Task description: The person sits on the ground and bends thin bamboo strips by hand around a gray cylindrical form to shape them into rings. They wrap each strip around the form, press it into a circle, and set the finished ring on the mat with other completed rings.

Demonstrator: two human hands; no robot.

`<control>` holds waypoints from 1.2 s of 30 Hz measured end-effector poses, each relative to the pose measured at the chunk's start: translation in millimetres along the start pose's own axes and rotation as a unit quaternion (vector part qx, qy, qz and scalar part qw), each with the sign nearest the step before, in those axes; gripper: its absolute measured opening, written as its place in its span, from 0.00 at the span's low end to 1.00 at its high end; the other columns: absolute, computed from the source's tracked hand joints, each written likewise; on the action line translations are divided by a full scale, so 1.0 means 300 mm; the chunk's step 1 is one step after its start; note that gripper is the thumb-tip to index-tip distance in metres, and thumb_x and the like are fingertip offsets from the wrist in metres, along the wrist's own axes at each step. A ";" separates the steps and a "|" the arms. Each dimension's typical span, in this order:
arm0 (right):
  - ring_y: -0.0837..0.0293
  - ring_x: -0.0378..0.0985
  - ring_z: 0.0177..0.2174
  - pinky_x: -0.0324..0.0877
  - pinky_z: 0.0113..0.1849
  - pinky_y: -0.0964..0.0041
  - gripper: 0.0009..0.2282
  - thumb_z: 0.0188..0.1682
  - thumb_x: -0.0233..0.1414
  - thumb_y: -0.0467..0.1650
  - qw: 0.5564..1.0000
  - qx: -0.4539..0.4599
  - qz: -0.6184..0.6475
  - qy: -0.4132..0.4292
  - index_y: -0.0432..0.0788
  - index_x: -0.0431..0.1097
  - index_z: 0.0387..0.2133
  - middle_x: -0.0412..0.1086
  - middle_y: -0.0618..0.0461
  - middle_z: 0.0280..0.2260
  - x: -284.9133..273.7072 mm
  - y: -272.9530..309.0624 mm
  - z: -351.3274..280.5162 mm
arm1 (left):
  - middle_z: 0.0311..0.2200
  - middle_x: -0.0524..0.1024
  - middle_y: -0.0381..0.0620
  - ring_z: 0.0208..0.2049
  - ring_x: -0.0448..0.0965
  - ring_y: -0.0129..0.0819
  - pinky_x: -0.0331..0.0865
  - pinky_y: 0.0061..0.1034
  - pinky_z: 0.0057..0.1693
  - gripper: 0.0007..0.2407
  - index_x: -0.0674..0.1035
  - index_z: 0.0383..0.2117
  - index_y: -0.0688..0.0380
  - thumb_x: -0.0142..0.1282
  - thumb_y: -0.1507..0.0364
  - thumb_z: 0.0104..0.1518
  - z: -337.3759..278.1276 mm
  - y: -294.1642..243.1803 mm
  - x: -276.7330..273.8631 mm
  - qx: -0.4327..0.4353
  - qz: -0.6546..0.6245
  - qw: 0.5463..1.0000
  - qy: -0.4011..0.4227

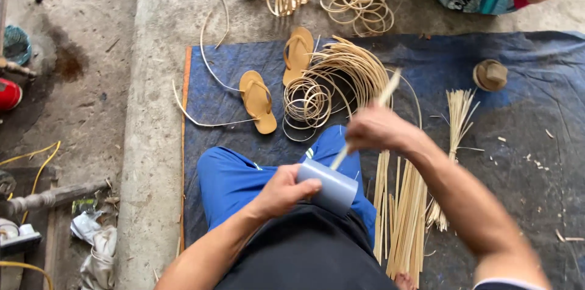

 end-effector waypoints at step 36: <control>0.66 0.60 0.19 0.57 0.21 0.68 0.11 0.54 0.60 0.33 0.553 0.071 0.825 -0.093 0.38 0.67 0.36 0.63 0.60 0.22 0.356 0.149 0.144 | 0.35 0.81 0.53 0.38 0.83 0.38 0.72 0.28 0.50 0.10 0.79 0.38 0.67 0.53 0.75 0.52 -0.169 -0.246 -0.018 0.475 0.765 0.434 0.033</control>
Point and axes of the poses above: each hand's wrist, its own z-axis towards the middle knuckle, its own x-axis out of the palm, y = z × x, the point moved 4 cm from there along z, towards the middle knuckle
